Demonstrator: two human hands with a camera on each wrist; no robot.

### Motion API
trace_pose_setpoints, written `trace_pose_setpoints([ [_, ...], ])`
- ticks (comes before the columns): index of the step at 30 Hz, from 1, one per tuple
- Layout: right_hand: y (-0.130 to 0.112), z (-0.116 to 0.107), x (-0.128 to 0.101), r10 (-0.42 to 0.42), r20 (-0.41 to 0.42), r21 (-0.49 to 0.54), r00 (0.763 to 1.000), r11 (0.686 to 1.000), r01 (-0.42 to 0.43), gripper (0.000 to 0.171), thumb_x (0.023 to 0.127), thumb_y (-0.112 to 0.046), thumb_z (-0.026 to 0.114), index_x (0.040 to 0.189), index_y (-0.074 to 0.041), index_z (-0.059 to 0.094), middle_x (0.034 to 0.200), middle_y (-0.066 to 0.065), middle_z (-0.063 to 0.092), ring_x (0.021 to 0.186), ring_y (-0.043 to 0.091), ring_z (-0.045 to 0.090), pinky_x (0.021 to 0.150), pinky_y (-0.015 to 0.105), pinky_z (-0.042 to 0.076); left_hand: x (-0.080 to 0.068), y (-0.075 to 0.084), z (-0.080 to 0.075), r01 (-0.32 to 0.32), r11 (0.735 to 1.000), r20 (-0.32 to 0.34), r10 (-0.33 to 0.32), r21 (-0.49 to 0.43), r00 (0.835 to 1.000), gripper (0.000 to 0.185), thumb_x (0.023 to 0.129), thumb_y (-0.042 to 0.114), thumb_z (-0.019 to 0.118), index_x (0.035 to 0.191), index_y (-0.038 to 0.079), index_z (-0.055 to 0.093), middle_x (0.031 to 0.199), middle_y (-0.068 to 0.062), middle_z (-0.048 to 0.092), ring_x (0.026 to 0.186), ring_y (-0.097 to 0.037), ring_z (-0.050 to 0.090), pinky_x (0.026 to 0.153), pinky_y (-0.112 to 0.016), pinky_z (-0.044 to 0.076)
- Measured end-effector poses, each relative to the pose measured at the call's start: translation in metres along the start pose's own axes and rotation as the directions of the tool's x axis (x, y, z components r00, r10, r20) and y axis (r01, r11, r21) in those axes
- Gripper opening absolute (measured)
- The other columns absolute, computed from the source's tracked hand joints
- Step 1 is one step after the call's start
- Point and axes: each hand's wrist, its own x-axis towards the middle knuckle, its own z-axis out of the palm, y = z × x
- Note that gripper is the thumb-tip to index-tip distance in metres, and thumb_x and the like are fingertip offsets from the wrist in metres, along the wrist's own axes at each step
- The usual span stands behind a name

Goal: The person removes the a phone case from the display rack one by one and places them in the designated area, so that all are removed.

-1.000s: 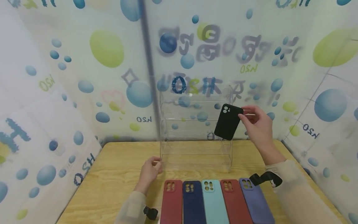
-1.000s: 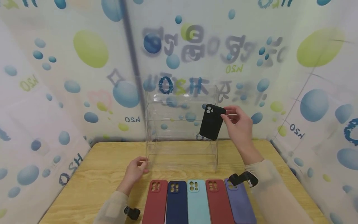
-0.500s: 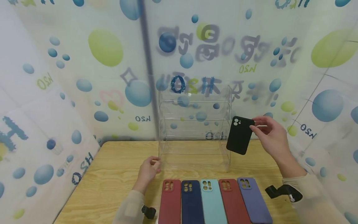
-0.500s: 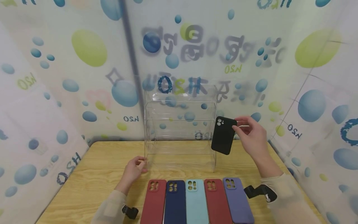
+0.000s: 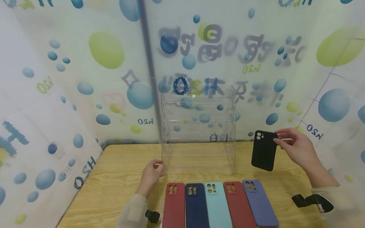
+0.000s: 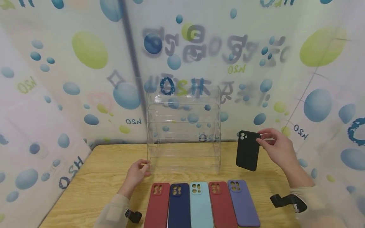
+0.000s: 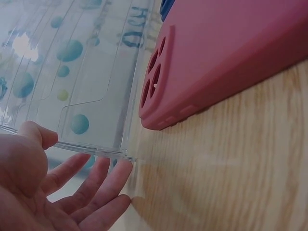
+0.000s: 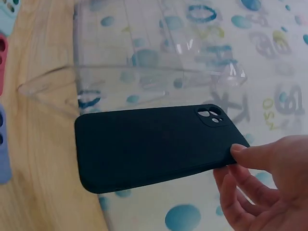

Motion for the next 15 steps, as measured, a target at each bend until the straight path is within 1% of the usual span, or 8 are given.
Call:
trace_pose_setpoints([
  [2,0.011,-0.001,-0.001,0.015,0.033,-0.016,0.999,1.0,-0.014,0.042,0.102,-0.03,0.065,0.136,-0.005,0.06,0.122,0.029,0.066,0.089,0.012,0.074,0.062,0.022,0.052,0.0,0.0,0.0,-0.001,1.0,-0.001,0.001,0.001,1.0,0.031,0.106,0.021,0.056,0.131,0.003,0.063,0.12,-0.023,0.067,0.085,-0.025,0.076,0.059,-0.03,0.05],
  [3,0.015,-0.002,-0.002,0.021,0.048,-0.02,0.999,1.0,-0.02,0.042,0.102,-0.029,0.066,0.135,-0.003,0.059,0.122,0.03,0.066,0.092,0.024,0.075,0.062,0.023,0.052,0.0,0.0,0.0,-0.001,1.0,-0.002,0.001,0.0,1.0,0.031,0.106,0.021,0.056,0.131,0.003,0.063,0.119,-0.023,0.067,0.085,-0.025,0.075,0.06,-0.03,0.05],
  [5,0.024,-0.003,-0.005,0.026,0.072,-0.034,0.997,0.999,-0.024,0.042,0.102,-0.028,0.066,0.135,-0.001,0.059,0.122,0.031,0.066,0.099,0.044,0.073,0.062,0.023,0.053,0.0,0.0,0.001,0.001,1.0,-0.004,-0.001,-0.001,1.0,0.03,0.106,0.021,0.057,0.13,0.003,0.063,0.119,-0.023,0.068,0.084,-0.025,0.075,0.06,-0.03,0.05],
  [6,0.028,-0.003,-0.006,0.028,0.084,-0.041,0.996,0.999,-0.025,0.042,0.102,-0.028,0.066,0.134,0.0,0.06,0.121,0.032,0.066,0.102,0.048,0.071,0.062,0.022,0.053,0.0,0.0,0.001,0.002,1.0,-0.005,-0.002,-0.001,1.0,0.03,0.106,0.021,0.057,0.13,0.003,0.063,0.119,-0.022,0.068,0.084,-0.024,0.075,0.06,-0.03,0.05],
  [8,0.035,-0.004,-0.009,0.036,0.11,-0.052,0.993,0.998,-0.03,0.042,0.102,-0.028,0.066,0.133,0.001,0.06,0.119,0.031,0.066,0.104,0.051,0.07,0.062,0.023,0.053,0.0,0.0,0.001,0.004,1.0,-0.005,-0.004,0.0,1.0,0.03,0.106,0.021,0.057,0.13,0.004,0.063,0.119,-0.022,0.068,0.084,-0.024,0.075,0.06,-0.029,0.05],
  [10,0.041,-0.005,-0.012,0.05,0.141,-0.065,0.989,0.997,-0.041,0.042,0.102,-0.028,0.066,0.132,0.001,0.061,0.117,0.03,0.067,0.102,0.049,0.071,0.061,0.025,0.054,0.001,0.0,0.001,0.004,1.0,-0.004,-0.004,0.0,1.0,0.03,0.106,0.021,0.057,0.13,0.004,0.063,0.119,-0.022,0.069,0.084,-0.024,0.075,0.06,-0.03,0.05],
  [12,0.046,-0.006,-0.014,0.07,0.174,-0.084,0.982,0.995,-0.057,0.042,0.102,-0.029,0.067,0.131,0.001,0.061,0.115,0.029,0.068,0.095,0.043,0.072,0.06,0.028,0.054,0.001,0.0,0.001,0.001,1.0,-0.006,-0.001,0.002,1.0,0.03,0.106,0.021,0.057,0.129,0.003,0.063,0.119,-0.022,0.069,0.083,-0.023,0.075,0.06,-0.029,0.05],
  [15,0.052,-0.008,-0.016,0.101,0.23,-0.093,0.968,0.992,-0.082,0.043,0.101,-0.028,0.068,0.13,0.002,0.061,0.113,0.028,0.07,0.087,0.029,0.072,0.06,0.031,0.054,0.001,-0.001,0.001,-0.004,1.0,-0.01,0.004,0.002,1.0,0.03,0.105,0.021,0.058,0.128,0.003,0.064,0.117,-0.022,0.07,0.082,-0.023,0.075,0.06,-0.029,0.049],
])
